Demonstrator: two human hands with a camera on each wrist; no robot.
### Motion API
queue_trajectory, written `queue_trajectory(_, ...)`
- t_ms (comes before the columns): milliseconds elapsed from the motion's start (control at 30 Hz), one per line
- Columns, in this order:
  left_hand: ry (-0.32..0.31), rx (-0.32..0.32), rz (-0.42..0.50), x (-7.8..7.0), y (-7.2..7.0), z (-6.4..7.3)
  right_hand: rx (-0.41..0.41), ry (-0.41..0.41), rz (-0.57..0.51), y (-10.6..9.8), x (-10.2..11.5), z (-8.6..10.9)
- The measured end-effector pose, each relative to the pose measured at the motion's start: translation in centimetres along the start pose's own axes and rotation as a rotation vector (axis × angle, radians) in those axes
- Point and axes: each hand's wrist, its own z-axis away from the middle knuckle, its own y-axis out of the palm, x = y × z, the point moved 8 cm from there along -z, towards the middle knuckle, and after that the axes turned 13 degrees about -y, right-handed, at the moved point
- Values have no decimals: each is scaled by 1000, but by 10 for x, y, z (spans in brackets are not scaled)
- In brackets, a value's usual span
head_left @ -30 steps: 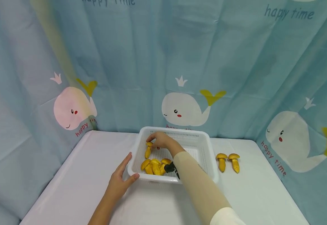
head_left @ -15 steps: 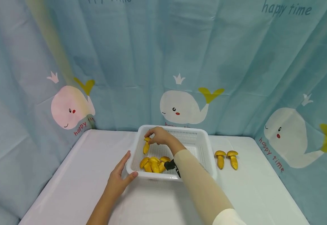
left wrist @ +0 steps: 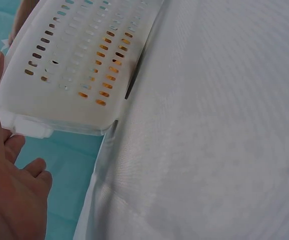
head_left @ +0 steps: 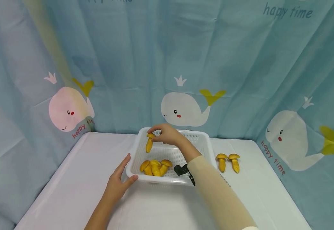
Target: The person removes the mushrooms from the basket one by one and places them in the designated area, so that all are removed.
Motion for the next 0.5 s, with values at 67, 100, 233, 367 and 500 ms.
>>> queue_trajectory(67, -4, 0, -12, 0, 0, -1, -13, -10, 3, -10, 9, 6)
queue_trajectory(100, -2, -3, -15, -1, -1, -1, -24, -18, 10, -15, 13, 9)
queue_trajectory(233, 6, -10, -22, -5, -3, -2, -56, -39, 15, -30, 28, 19)
queue_trajectory(367, 13, -6, -23, -5, -3, -2, -66, -67, 17, -37, 37, 31)
queue_trajectory(500, 13, -14, -19, -3, -1, -2, -86, -101, 19, -43, 43, 43)
